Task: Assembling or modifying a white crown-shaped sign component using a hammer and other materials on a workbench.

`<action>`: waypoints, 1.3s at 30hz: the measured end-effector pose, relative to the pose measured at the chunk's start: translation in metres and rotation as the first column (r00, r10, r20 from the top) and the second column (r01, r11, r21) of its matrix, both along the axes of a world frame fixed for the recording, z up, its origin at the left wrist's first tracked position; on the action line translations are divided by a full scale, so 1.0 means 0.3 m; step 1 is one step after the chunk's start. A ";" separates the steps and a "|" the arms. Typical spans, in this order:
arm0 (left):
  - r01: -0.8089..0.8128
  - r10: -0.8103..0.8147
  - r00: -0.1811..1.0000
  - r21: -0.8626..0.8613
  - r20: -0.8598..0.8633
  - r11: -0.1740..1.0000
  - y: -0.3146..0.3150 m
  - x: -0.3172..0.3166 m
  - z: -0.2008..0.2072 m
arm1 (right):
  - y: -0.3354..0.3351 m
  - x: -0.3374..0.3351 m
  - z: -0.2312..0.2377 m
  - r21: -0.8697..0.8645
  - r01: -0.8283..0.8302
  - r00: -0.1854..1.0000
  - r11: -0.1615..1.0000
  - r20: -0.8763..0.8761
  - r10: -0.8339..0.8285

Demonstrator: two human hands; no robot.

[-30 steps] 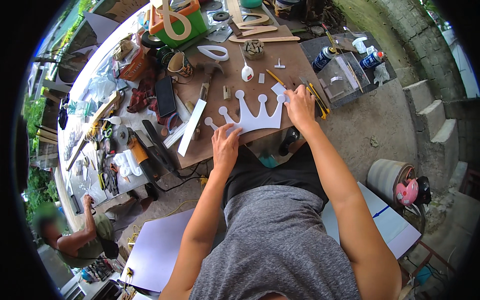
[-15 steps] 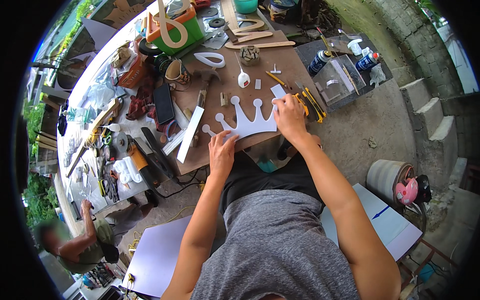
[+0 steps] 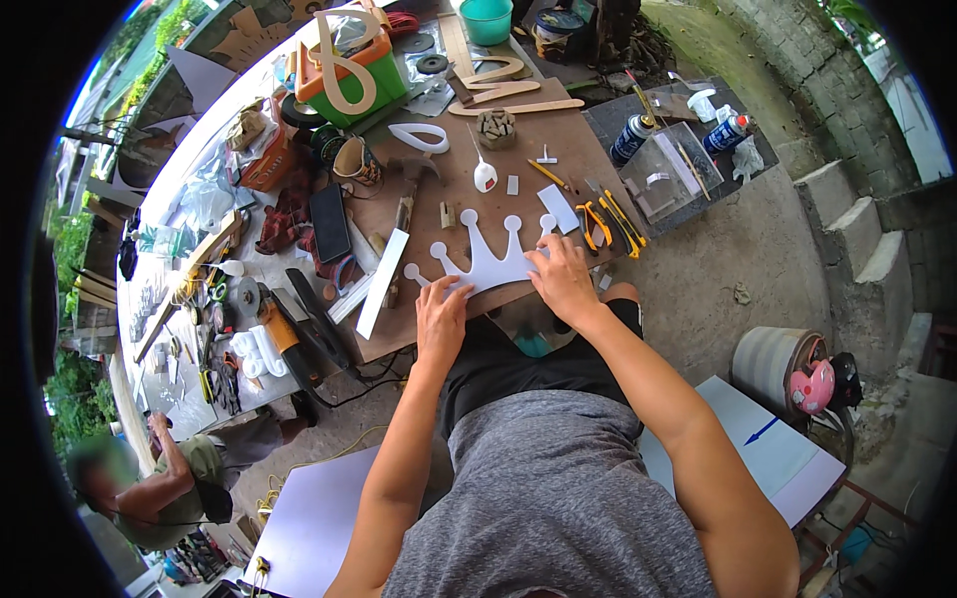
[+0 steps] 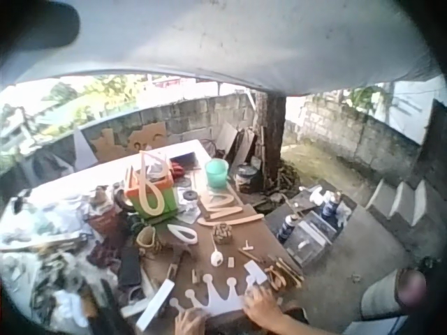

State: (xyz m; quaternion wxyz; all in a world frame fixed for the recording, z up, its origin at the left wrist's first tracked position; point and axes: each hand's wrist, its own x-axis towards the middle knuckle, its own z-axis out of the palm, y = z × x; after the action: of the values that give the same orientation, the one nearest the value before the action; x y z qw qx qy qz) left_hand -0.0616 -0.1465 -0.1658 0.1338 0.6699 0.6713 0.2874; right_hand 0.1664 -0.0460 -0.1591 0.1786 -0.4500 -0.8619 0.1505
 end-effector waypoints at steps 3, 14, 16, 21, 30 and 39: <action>-0.002 0.002 1.000 -0.013 0.028 1.000 0.000 -0.003 -0.009 | 0.000 0.003 0.007 -0.029 0.010 1.000 1.000 -0.008 -0.011; -0.057 0.056 0.996 0.007 0.063 0.998 -0.025 -0.028 -0.020 | -0.001 0.014 0.038 -0.089 -0.006 0.999 0.996 -0.048 0.002; -0.081 0.080 0.996 0.015 0.047 0.997 -0.023 -0.029 0.002 | -0.001 0.014 0.040 -0.087 0.005 0.999 0.996 -0.048 -0.009; -0.375 0.389 0.919 0.179 -0.055 0.910 -0.016 -0.141 0.065 | -0.014 0.026 0.035 -0.098 0.021 0.994 0.995 -0.101 -0.031; -0.406 0.378 0.895 -0.085 -0.236 0.910 -0.063 -0.330 0.050 | -0.030 0.014 0.029 -0.085 0.026 0.991 0.996 -0.132 -0.037; -0.332 0.356 0.927 0.182 -0.117 0.925 0.202 -0.420 0.170 | -0.028 0.031 0.049 -0.086 0.073 0.978 0.994 -0.189 -0.089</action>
State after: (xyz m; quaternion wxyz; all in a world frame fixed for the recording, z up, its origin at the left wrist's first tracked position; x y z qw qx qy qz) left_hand -0.1877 -0.0859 -0.1147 -0.0228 0.5693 0.7616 0.3087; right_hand 0.1756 -0.0546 -0.1443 0.2495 -0.4748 -0.8150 0.2195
